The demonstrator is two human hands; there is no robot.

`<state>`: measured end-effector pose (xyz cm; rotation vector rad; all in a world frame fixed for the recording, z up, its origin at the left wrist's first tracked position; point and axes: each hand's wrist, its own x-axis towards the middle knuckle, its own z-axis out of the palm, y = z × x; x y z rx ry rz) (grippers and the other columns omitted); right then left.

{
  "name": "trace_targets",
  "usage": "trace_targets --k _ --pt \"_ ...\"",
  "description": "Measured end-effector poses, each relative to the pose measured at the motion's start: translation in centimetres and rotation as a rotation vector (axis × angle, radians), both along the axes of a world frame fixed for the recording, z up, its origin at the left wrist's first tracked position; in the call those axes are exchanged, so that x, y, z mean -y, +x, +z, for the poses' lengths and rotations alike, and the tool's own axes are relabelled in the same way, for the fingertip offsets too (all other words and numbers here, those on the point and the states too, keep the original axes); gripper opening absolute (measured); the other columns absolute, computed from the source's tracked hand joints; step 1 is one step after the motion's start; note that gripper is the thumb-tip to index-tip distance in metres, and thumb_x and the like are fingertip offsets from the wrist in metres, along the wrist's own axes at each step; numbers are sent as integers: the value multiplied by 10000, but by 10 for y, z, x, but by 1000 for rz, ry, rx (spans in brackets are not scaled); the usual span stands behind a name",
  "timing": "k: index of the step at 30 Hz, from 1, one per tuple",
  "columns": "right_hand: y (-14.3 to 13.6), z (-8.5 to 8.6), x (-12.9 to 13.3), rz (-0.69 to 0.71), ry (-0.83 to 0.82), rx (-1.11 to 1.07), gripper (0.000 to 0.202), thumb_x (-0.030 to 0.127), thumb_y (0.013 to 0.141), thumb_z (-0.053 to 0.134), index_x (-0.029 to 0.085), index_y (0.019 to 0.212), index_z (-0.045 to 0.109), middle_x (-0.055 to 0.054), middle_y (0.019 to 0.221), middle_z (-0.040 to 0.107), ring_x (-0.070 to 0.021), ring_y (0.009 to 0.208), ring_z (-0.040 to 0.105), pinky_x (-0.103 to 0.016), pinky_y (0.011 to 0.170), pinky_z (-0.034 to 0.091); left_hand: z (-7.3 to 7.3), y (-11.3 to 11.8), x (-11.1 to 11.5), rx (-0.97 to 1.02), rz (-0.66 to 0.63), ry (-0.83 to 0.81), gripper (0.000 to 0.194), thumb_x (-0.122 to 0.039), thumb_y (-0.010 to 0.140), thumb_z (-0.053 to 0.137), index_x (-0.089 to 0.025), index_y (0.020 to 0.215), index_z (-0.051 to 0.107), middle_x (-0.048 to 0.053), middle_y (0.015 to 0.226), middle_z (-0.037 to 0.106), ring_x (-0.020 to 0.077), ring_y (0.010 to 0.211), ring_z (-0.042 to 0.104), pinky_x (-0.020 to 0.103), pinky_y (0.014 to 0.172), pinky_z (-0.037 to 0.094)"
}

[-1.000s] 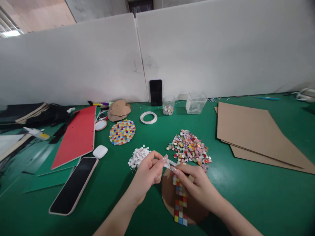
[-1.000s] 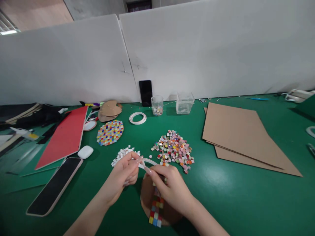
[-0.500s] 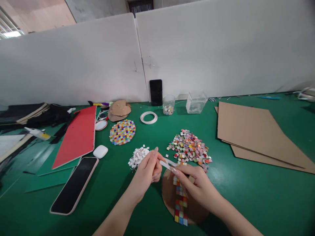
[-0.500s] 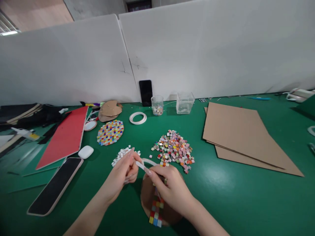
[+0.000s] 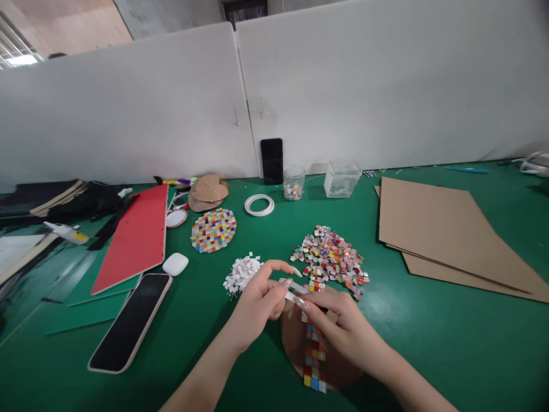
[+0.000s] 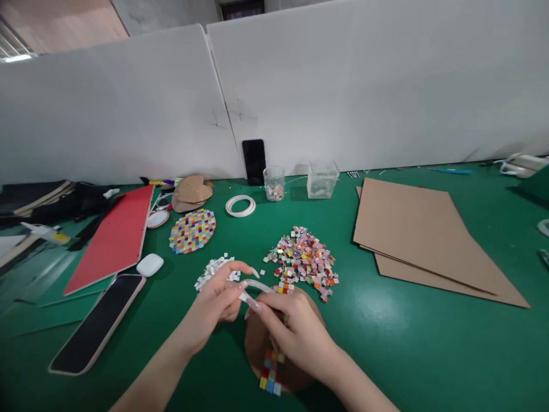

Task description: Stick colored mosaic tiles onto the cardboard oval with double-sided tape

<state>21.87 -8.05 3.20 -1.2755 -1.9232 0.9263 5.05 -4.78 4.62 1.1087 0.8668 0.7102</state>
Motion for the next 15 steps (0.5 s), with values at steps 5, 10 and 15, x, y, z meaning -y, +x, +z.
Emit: trace_targets --k 5,10,15 --pt "-2 -2 3 6 34 -10 396 355 931 360 178 693 623 -8 565 574 -126 558 494 -218 526 354 5 3 3 106 42 -117 203 -246 856 443 -208 1055 449 -131 415 234 41 384 121 173 400 156" --pt "-7 -5 7 18 62 -41 394 314 937 340 179 627 542 5 527 512 -116 516 435 -220 498 326 3 6 6 123 172 -119 218 -233 835 461 -220 1049 419 -137 402 234 39 377 122 165 395 164" --pt "-7 -9 9 49 187 -10 304 246 928 351 162 738 573 -11 568 526 -125 521 453 -235 510 325 2 10 6 140 243 -109 233 -220 809 486 -222 1030 410 -138 394 232 40 371 136 165 389 162"
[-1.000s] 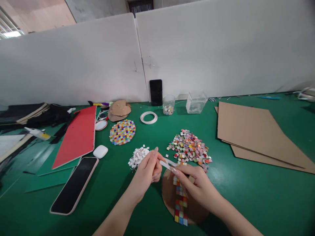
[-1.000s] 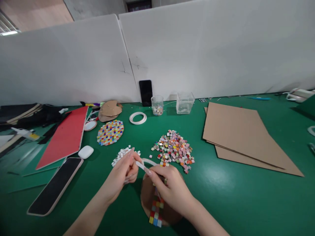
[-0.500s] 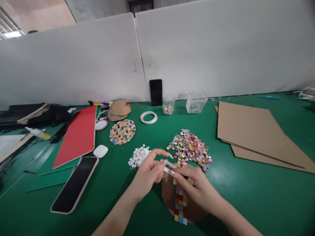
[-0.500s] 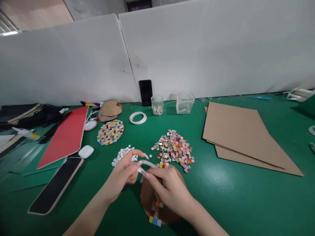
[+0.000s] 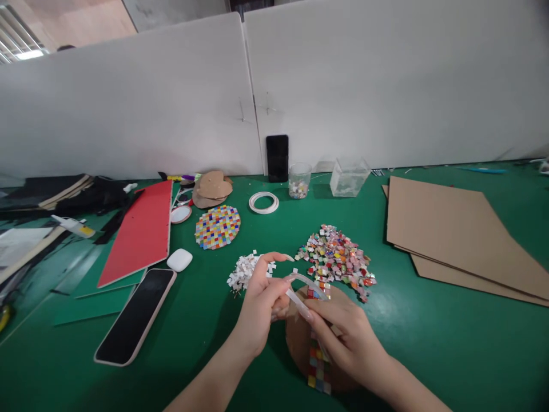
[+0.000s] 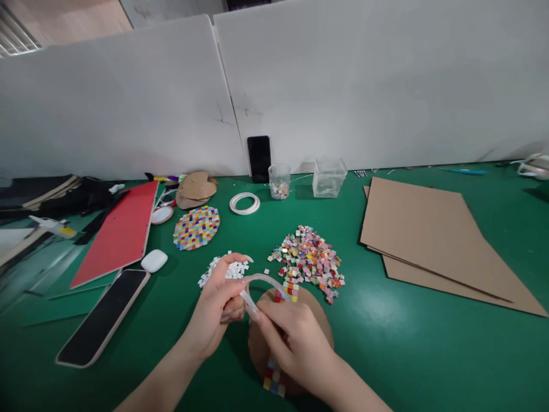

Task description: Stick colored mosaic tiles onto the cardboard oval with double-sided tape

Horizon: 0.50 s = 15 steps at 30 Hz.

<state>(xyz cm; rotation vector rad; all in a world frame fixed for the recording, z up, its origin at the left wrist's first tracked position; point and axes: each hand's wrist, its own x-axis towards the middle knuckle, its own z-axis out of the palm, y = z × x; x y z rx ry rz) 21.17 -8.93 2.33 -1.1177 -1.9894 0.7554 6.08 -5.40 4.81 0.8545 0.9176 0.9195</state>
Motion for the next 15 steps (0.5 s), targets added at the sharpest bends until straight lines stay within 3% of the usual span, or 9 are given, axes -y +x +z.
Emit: trace_targets --k 5,9,11,14,15 --pt "-1 -6 -1 -4 108 6 260 199 914 360 148 831 601 -17 552 551 -134 501 472 -241 489 324 -2 8 4 -1 71 -14 216 -211 816 482 -226 1018 409 -138 394 229 40 366 155 161 386 177" --pt "-5 -5 3 -45 66 -69 250 203 908 378 145 826 607 5 503 514 -122 449 450 -236 462 316 -5 9 4 1 111 -4 220 -232 829 502 -222 1036 427 -134 396 246 39 360 170 161 383 192" --pt "-6 -2 6 -51 27 -137 254 205 904 385 152 782 600 5 506 516 -118 451 457 -233 467 329 -6 2 -4 -1 204 15 198 -236 832 508 -218 1019 448 -126 412 269 41 362 181 163 378 191" --pt "-7 2 9 -59 -44 -253 251 218 896 411 169 722 585 -2 537 537 -119 482 487 -227 495 362 -7 -14 -21 22 508 146 106 -194 819 515 -211 912 467 -117 433 270 44 370 173 166 367 175" --pt "-7 2 8 -82 -100 -307 244 232 895 427 174 714 580 6 526 526 -114 474 483 -222 493 365 -7 -17 -24 31 551 209 94 -198 829 507 -215 913 468 -114 441 273 45 372 171 168 370 178"
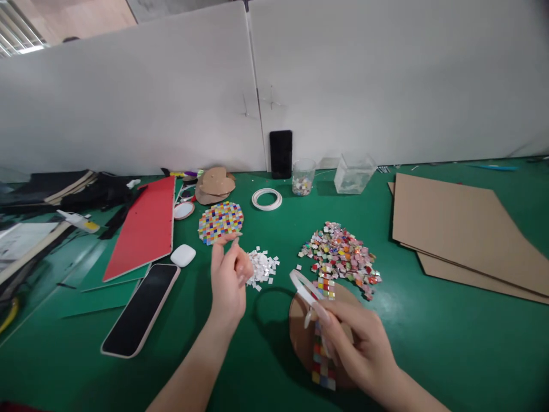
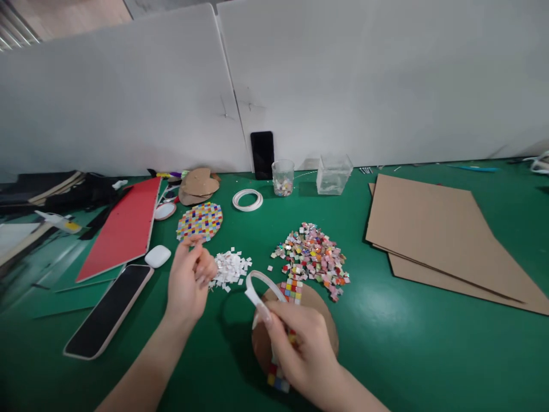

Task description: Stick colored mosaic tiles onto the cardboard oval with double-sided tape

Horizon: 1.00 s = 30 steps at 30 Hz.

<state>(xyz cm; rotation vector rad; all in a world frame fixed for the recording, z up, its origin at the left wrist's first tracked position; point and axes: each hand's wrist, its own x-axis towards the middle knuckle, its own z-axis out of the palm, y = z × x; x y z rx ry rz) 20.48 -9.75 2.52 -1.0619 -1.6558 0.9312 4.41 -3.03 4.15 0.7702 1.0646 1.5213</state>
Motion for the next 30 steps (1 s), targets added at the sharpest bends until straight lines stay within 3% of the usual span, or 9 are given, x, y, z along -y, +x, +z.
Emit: trace_targets --k 2,5,7,9,13,19,24,30 --pt "0 -2 -4 -68 -183 -186 241 286 891 459 184 697 560 30 494 481 -103 447 456 -212 467 361 0 0 2 -26 -117 21 120 -243 857 485 -224 975 471 -108 454 293 47 378 194 170 379 184" --pt "0 -5 -14 -118 -485 -646 331 409 863 493 193 613 472 52 481 419 -82 416 397 -192 423 350 2 15 21 -125 -487 -31 276 -321 863 503 -223 1114 449 -102 458 317 49 398 242 171 396 192" --pt "2 -5 -18 -34 -642 -885 390 482 828 515 191 584 426 73 462 359 -62 389 337 -172 396 325 4 25 35 -205 -687 -41 391 -305 835 560 -219 1190 423 -91 472 364 53 424 295 174 418 218" --pt "2 -4 -18 112 -771 -972 421 519 798 537 189 574 401 95 430 305 -38 342 254 -149 343 256 6 29 43 -217 -789 -38 457 -299 833 566 -224 1246 386 -77 482 424 58 437 352 171 440 267" --pt "-1 -2 -11 303 -920 -849 384 509 784 567 198 621 411 113 368 343 -27 282 217 -143 298 203 11 22 42 -188 -894 -135 663 -302 805 596 -241 1361 239 -28 553 555 114 492 519 197 476 386" --pt "1 -6 -8 313 -885 -621 429 558 787 527 194 584 427 84 381 390 -48 339 340 -171 349 255 16 17 36 -265 -996 -249 690 -309 803 597 -272 1384 226 4 637 626 157 597 614 230 547 466" --pt "9 0 -10 339 -801 -471 440 573 802 484 191 585 463 52 433 463 -70 386 427 -206 416 331 17 18 35 -244 -946 -292 676 -316 780 631 -303 1350 267 -4 707 610 142 625 612 211 550 449" --pt "10 3 -8 435 -802 -540 434 541 834 458 180 593 468 44 472 474 -65 425 437 -202 463 379 13 16 31 -199 -959 -336 753 -270 724 691 -283 1342 261 -24 676 577 131 620 587 218 565 432"
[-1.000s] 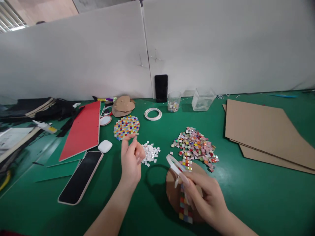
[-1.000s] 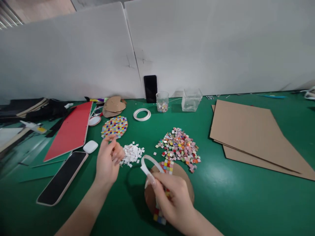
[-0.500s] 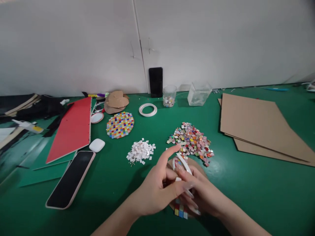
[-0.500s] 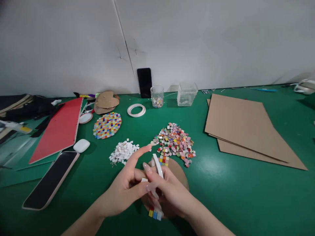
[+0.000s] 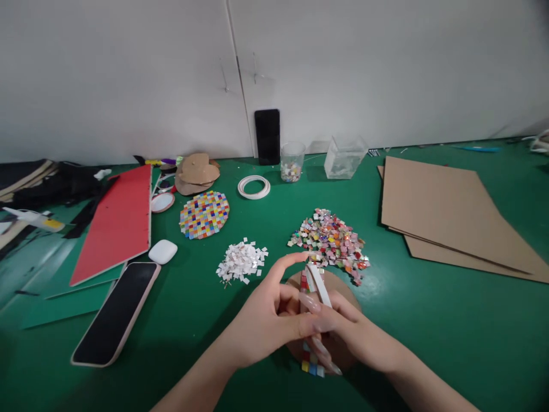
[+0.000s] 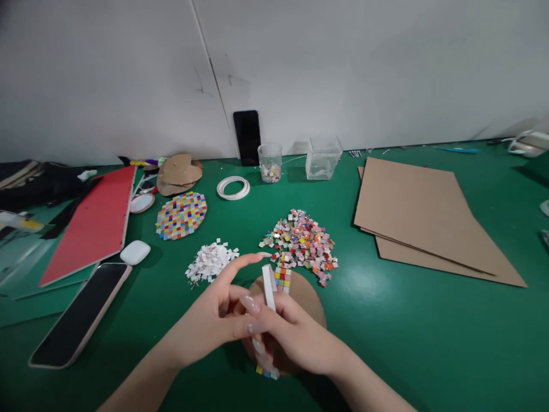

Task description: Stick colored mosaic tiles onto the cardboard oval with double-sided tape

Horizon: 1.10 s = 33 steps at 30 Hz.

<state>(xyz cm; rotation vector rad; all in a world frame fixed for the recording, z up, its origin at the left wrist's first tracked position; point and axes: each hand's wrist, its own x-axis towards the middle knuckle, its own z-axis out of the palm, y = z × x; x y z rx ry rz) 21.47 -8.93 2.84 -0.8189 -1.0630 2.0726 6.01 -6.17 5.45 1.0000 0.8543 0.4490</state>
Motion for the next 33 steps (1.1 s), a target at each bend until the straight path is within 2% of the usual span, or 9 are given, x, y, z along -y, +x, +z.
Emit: trace_targets --k 3,10,15,19,21,23,27,30,33 --pt "-1 -5 2 34 -9 -7 406 501 879 408 178 642 475 36 496 493 -68 431 449 -199 453 376 -1 0 -1 -27 -5 -12 766 -272 694 716 -264 1327 286 -37 649 552 121 598 568 199 537 406" --pt "-3 -7 1 -83 96 14 324 464 880 443 195 701 444 64 503 457 -52 404 418 -167 391 322 0 0 -3 -10 13 -48 724 -272 698 707 -267 1301 307 -28 685 556 135 638 574 243 606 423" --pt "-3 -7 0 -92 -5 -9 327 453 861 482 186 671 463 75 457 429 -38 347 323 -162 336 240 -1 1 0 -19 51 54 630 -313 747 660 -245 1280 330 -46 633 496 105 565 500 206 541 348" --pt "-6 -11 -1 -148 -23 -158 336 451 887 431 185 685 459 107 380 357 -30 280 205 -164 310 183 -2 0 4 -151 223 335 229 -381 886 436 -223 1049 469 -73 534 356 74 452 327 192 443 241" --pt "-7 -11 -1 -192 -52 -167 323 445 881 445 187 687 461 111 368 339 -30 273 190 -164 310 174 -1 -3 6 -274 249 554 173 -338 906 397 -206 839 486 -62 528 353 74 447 317 202 440 235" --pt "-8 -10 -1 -281 -128 -126 325 468 831 512 191 672 452 103 387 353 -32 295 221 -159 321 183 -1 -5 7 -378 192 782 180 -256 899 417 -196 735 461 -49 541 387 74 456 347 207 457 252" --pt "-9 -7 -2 -457 -266 -23 395 544 671 644 197 657 456 87 430 366 -46 358 284 -161 362 232 -2 -5 7 -454 -53 1097 146 -151 868 423 -189 736 471 -33 542 450 88 452 395 222 462 258" --pt "-10 -8 -1 -469 -282 34 421 574 633 658 198 651 470 82 444 344 -57 384 281 -170 368 229 -6 -1 6 -512 -193 1283 133 -134 849 422 -186 744 487 -7 569 510 120 493 458 233 469 286" --pt "-10 -9 -1 -455 -237 87 404 572 655 644 196 690 500 73 494 352 -66 419 305 -180 386 260 -10 2 6 -575 -249 1421 127 -113 833 417 -170 762 507 19 594 545 144 530 500 244 477 313"
